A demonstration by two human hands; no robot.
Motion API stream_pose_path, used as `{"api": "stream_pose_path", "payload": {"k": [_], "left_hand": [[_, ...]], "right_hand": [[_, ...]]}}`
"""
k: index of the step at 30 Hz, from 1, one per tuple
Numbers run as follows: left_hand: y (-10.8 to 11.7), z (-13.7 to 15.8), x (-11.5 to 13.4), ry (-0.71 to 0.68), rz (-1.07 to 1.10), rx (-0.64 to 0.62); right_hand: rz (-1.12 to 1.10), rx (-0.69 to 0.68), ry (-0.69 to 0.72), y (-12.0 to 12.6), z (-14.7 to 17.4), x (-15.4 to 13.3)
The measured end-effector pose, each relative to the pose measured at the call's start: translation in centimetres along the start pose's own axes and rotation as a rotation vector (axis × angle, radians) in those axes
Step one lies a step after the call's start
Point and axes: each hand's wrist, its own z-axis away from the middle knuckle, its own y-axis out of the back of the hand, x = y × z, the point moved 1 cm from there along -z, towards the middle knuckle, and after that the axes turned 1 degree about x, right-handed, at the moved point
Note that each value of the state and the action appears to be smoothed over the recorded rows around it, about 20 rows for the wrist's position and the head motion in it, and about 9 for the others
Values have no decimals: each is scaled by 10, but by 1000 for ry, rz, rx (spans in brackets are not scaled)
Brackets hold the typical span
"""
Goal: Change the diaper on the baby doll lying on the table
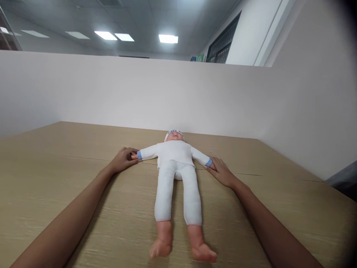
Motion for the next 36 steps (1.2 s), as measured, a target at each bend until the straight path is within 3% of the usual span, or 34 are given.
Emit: {"api": "stream_pose_path", "payload": {"k": [6, 14, 19, 25, 30, 33, 36], "left_hand": [[-1, 8, 9, 3, -43, 20], [-1, 47, 17, 152, -123, 114], [5, 79, 38, 238, -184, 142], [15, 125, 78, 290, -240, 119], [16, 193, 134, 288, -262, 69], [15, 264, 181, 214, -283, 53], [17, 346, 234, 148, -76, 68]], "right_hand": [[40, 79, -27, -1, 8, -1], [59, 200, -79, -5, 39, -20], [60, 208, -26, -1, 73, -59], [70, 204, 43, 16, 135, -128], [62, 194, 5, 35, 219, -184], [113, 235, -82, 45, 288, -214], [80, 293, 34, 52, 356, -243]]}}
